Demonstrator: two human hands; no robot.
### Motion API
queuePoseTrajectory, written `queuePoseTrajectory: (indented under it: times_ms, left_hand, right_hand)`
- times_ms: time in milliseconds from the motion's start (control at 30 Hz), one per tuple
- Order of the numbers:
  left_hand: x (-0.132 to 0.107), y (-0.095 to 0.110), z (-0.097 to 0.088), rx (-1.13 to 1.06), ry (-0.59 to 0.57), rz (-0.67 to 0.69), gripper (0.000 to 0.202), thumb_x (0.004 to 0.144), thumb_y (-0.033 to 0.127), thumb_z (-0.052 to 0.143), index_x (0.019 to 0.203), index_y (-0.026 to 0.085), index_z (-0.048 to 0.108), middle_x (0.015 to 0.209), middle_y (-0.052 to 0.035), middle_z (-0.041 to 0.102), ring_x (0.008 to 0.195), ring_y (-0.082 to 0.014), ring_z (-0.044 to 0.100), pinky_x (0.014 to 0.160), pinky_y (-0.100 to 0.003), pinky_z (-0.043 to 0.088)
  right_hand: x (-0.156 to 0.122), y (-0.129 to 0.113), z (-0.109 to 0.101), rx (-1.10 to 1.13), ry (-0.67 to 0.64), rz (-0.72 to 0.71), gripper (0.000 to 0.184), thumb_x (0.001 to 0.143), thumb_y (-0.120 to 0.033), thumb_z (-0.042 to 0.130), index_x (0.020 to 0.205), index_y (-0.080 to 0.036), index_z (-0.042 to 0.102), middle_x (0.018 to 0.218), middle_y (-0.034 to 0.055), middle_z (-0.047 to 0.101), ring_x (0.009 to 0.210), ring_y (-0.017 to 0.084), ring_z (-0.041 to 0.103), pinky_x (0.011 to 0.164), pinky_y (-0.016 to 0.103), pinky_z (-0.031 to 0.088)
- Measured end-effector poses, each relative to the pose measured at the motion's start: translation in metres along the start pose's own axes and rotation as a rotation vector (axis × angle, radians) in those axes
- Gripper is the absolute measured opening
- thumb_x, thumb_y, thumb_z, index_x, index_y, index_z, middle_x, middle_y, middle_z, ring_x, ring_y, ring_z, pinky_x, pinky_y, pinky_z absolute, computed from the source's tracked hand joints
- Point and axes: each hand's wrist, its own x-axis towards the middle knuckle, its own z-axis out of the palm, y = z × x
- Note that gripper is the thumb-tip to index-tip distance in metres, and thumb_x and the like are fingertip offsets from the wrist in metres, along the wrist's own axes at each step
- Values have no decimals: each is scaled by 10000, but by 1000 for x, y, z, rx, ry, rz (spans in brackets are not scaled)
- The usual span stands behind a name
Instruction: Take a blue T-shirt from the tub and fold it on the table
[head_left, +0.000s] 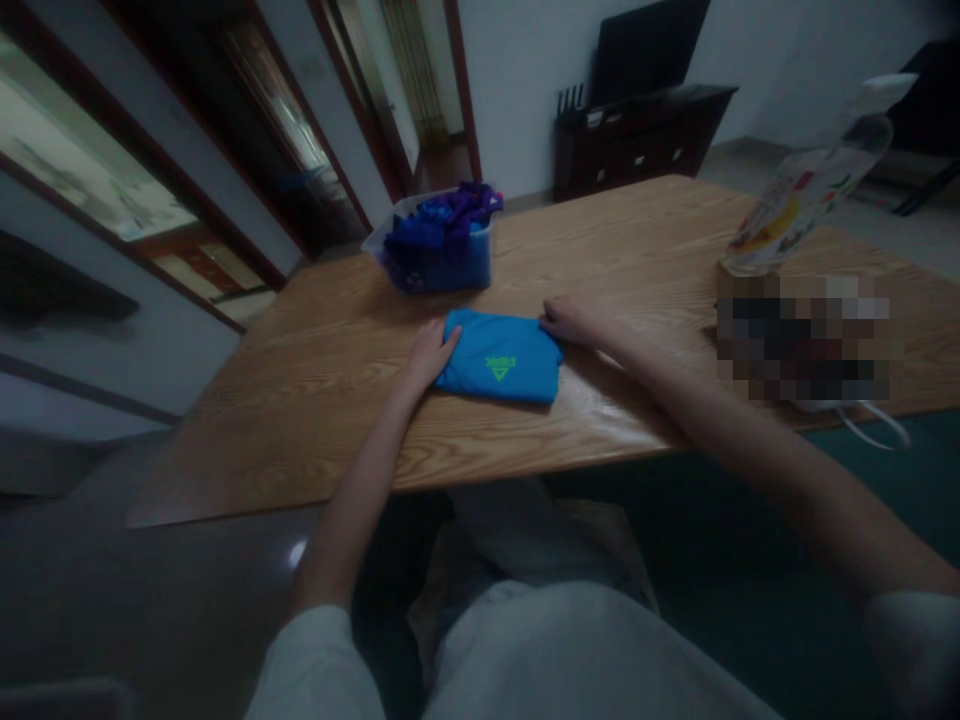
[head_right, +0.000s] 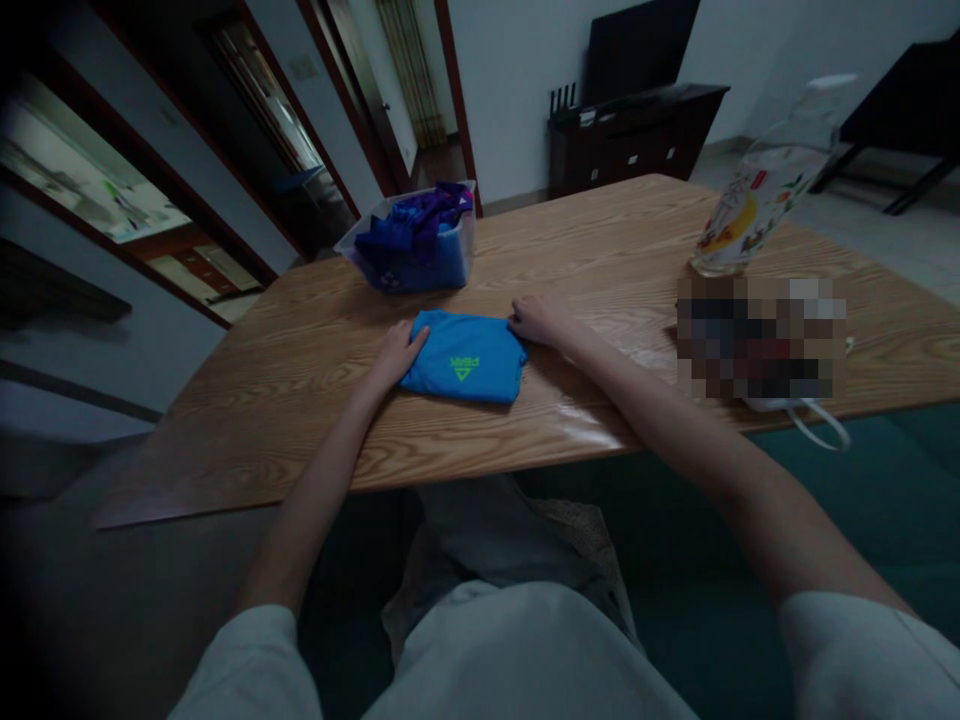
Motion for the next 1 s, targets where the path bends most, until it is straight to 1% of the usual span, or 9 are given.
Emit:
queuePoseTrajectory:
  times_ms: [167, 300, 367, 433, 533, 733, 833, 900, 1000]
  left_hand:
    - [-1, 6, -4, -15, -18, -28, 501, 1150, 588, 442, 1201, 187, 739, 1248, -167, 744, 1260, -331, 669, 1192, -508, 506]
    - [-1, 9, -6, -55, -45, -59, 446, 1118, 583, 537, 1168, 192, 744, 1235, -159, 748, 1246, -337, 679, 1180, -506, 510]
    - [0, 8, -5, -100, -45, -63, 399, 1099, 562, 586, 1183, 204, 743, 1259, -145, 759, 1245, -325, 686, 1171, -488, 520]
    - [1, 8, -4, -158, -36, -61, 364, 1085, 529, 620, 1215, 209, 738, 1283, -133, 771, 1232, -309, 699, 1148, -465, 537]
    - [1, 12, -4, -192, -13, -47, 326, 1067, 479, 655, 1220, 203, 734, 1270, -125, 785, 1187, -298, 718, 1106, -440, 558]
    - [-6, 35, -16, -28, 92, 4, 238, 1074, 384, 640, 1217, 214, 727, 1258, -135, 779, 1207, -321, 707, 1117, -464, 549]
    - [-13, 51, -22, 26, 122, 61, 228, 1069, 329, 638, 1255, 225, 719, 1285, -141, 780, 1238, -338, 701, 1149, -503, 531]
    - [-19, 66, -24, 40, 126, 146, 249, 1044, 281, 667, 1283, 229, 715, 1312, -139, 782, 1290, -340, 688, 1202, -523, 495]
    - [-29, 92, -22, 32, 22, 351, 308, 996, 211, 709, 1303, 240, 710, 1339, -109, 787, 1325, -311, 688, 1267, -517, 445]
  right_hand:
    - [3, -3, 6, -8, 32, -51, 481, 1127, -361, 430, 1347, -83, 756, 1329, 263, 780, 1124, 368, 766, 923, 404, 516]
    - [2, -10, 4, 2, 36, -104, 562, 1179, -373, 295, 1329, -90, 757, 1310, 254, 786, 1142, 367, 758, 951, 418, 513]
    - [1, -14, 3, 19, 50, -120, 596, 1197, -421, 266, 1309, -105, 758, 1299, 241, 794, 1153, 351, 756, 957, 401, 509]
    - [-1, -17, 3, 37, 63, -119, 590, 1197, -479, 301, 1307, -114, 751, 1298, 236, 796, 1146, 341, 756, 945, 382, 509]
    - [-2, -19, 4, 43, 72, -118, 529, 1183, -489, 378, 1321, -124, 734, 1295, 229, 796, 1114, 334, 759, 917, 370, 511]
    - [-3, -18, 5, 47, 70, -141, 517, 1177, -482, 381, 1318, -130, 733, 1270, 227, 798, 1083, 335, 763, 886, 383, 516]
    - [-5, -18, 2, 50, 75, -153, 514, 1176, -478, 383, 1310, -126, 733, 1267, 230, 797, 1068, 338, 766, 874, 387, 513]
    - [-7, -19, 1, 56, 77, -155, 510, 1179, -470, 378, 1308, -125, 730, 1272, 229, 797, 1074, 334, 765, 873, 382, 507]
    - [-9, -20, -1, 61, 67, -154, 441, 1161, -420, 437, 1332, -124, 717, 1296, 225, 791, 1118, 334, 761, 879, 368, 496]
